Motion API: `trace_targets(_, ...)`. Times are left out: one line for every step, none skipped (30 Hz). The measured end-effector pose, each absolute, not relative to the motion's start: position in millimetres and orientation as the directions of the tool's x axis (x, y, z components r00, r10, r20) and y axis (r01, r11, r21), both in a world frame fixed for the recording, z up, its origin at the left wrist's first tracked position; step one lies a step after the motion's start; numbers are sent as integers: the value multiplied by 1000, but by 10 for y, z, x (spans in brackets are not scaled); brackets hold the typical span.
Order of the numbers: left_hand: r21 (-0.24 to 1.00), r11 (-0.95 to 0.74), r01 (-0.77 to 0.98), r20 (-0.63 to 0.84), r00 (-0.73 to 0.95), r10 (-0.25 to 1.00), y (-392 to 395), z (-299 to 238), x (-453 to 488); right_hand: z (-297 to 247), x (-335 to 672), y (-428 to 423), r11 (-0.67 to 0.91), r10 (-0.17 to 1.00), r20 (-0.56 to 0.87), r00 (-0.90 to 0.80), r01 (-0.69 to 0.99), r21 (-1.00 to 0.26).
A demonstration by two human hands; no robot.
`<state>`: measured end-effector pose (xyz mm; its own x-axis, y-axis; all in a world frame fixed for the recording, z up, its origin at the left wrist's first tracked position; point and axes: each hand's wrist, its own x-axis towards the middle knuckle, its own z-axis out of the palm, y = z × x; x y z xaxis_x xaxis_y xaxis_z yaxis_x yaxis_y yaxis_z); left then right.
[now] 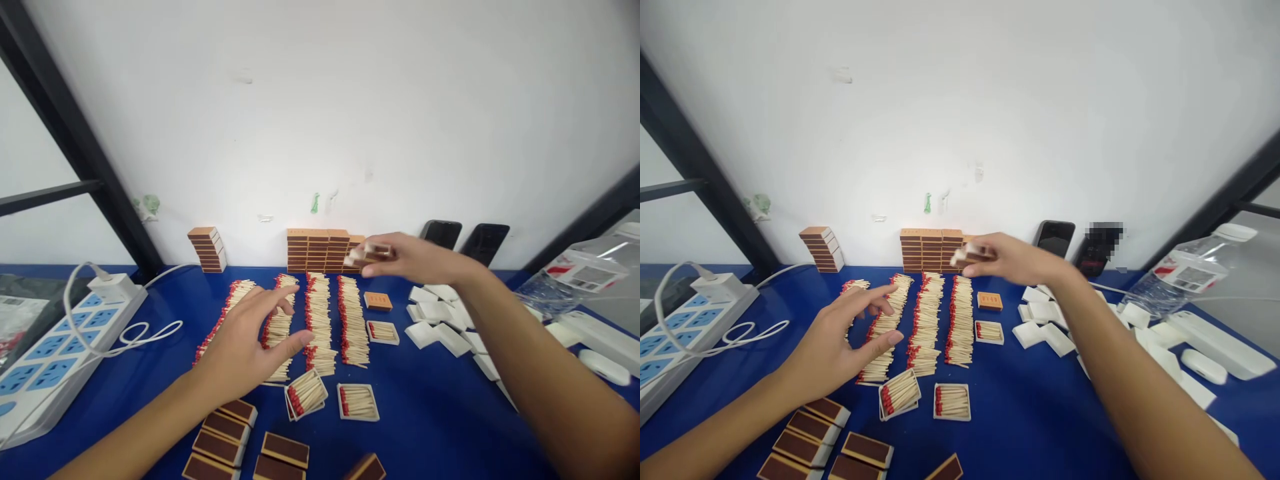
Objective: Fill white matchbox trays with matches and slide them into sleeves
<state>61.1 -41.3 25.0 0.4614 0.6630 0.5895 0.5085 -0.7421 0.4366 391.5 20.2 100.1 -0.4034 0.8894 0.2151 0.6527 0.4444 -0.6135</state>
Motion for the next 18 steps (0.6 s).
trace_targets(478,-713,512,558,450,697,-429,254,612,1003,3722,103,477,847,143,-511,615,-628)
trace_targets(520,-689,505,531,441,723,-445,259,616,991,3528,5,498,811,117,-573,571,-653)
trace_targets(555,-673,489,511,437,740,-459,263,621,969,3345,-88,513,777,107,-621,524,-680)
trace_targets(584,-663,468,500,437,748,-472,267,628,939,3184,-174,527,743,101,-662,485,-698)
trace_targets(611,-655,444,492,435,754,-483,270,638,904,3052,-250,533,719,96,-688,457,-712)
trace_targets(638,-643,423,483,431,763,-493,271,649,867,2954,-313,532,709,100,-698,436,-726)
trace_targets(669,-623,406,468,422,777,-501,270,661,831,2890,-364,525,705,102,-702,419,-741)
trace_targets(700,-598,391,450,408,794,-506,268,674,799,2854,-401,511,711,102,-696,411,-755)
trace_targets(731,-568,379,429,392,814,-509,264,686,772,2842,-427,494,722,100,-684,410,-766)
trace_targets(758,-540,367,413,373,831,-509,259,697,750,2846,-441,477,734,94,-673,412,-776)
trace_targets(779,-517,356,398,356,845,-506,254,706,734,2858,-448,465,743,89,-663,416,-782)
trace_targets(794,-501,345,390,344,854,-501,247,712,723,2873,-448,456,751,86,-654,421,-784)
trace_targets(804,-492,334,386,335,859,-493,240,717,715,2885,-446,454,755,84,-651,426,-783)
trace_targets(811,-487,324,386,329,862,-484,233,718,711,2892,-443,455,755,84,-650,427,-781)
trace_targets(817,-483,315,387,322,864,-474,225,718,708,2894,-443,457,757,87,-648,429,-779)
trace_targets(821,-480,309,388,316,866,-463,216,715,706,2892,-445,458,760,89,-644,434,-776)
trace_targets(824,-477,306,388,308,869,-453,207,711,705,2888,-450,460,764,90,-639,442,-770)
trace_targets(828,-472,304,388,298,872,-442,198,707,703,2882,-458,463,768,91,-633,452,-763)
